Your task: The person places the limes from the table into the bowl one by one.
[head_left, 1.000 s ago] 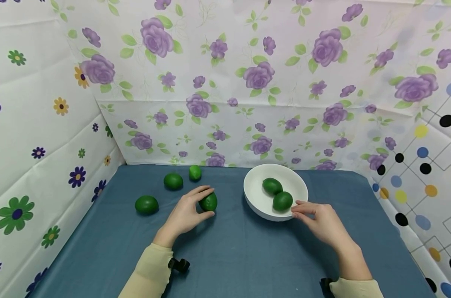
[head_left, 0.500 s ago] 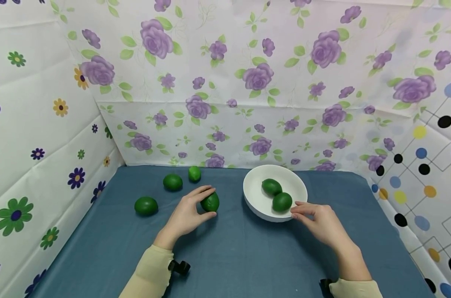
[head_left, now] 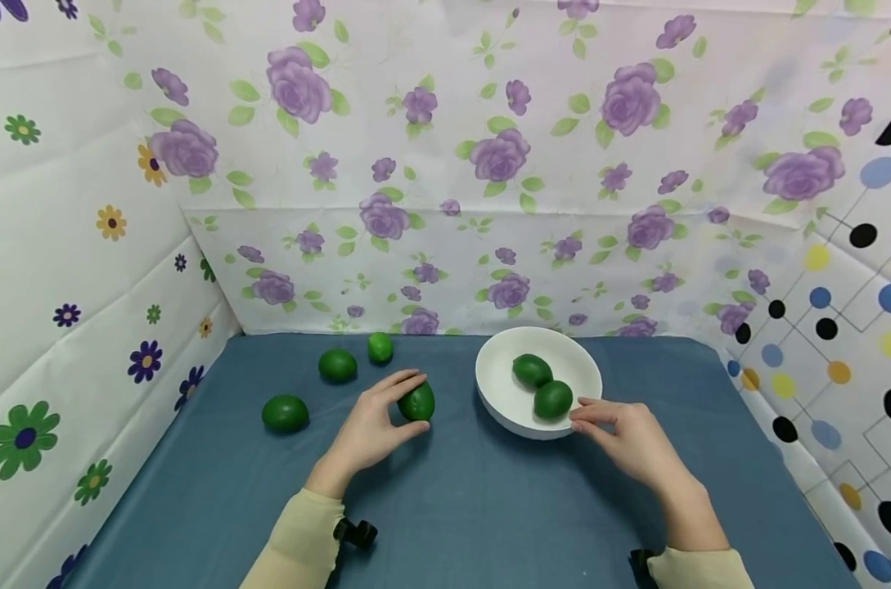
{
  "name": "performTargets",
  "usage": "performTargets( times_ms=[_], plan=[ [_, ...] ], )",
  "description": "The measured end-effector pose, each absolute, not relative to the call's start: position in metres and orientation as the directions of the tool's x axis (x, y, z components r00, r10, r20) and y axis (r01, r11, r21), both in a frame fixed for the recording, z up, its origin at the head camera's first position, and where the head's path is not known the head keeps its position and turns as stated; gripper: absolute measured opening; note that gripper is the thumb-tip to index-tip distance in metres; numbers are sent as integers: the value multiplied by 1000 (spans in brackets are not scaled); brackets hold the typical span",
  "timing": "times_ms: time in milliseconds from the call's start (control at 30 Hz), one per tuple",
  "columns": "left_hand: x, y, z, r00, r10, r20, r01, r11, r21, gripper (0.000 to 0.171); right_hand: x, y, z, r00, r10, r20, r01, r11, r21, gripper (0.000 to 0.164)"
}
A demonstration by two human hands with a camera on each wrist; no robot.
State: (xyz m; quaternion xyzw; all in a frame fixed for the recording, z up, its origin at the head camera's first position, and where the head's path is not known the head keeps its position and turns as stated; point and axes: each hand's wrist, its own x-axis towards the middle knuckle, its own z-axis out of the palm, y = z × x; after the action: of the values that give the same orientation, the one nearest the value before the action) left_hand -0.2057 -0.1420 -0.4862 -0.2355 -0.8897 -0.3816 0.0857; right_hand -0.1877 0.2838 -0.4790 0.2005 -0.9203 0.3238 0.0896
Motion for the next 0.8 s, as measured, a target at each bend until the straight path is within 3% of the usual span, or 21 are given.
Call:
performTargets(
  times_ms=[800],
  plan=[
    [-213,-86,-468,-809,408,423,580,437,688,72,-187,281,-476,-915,-304,266,-404,713,-573,17]
  ],
)
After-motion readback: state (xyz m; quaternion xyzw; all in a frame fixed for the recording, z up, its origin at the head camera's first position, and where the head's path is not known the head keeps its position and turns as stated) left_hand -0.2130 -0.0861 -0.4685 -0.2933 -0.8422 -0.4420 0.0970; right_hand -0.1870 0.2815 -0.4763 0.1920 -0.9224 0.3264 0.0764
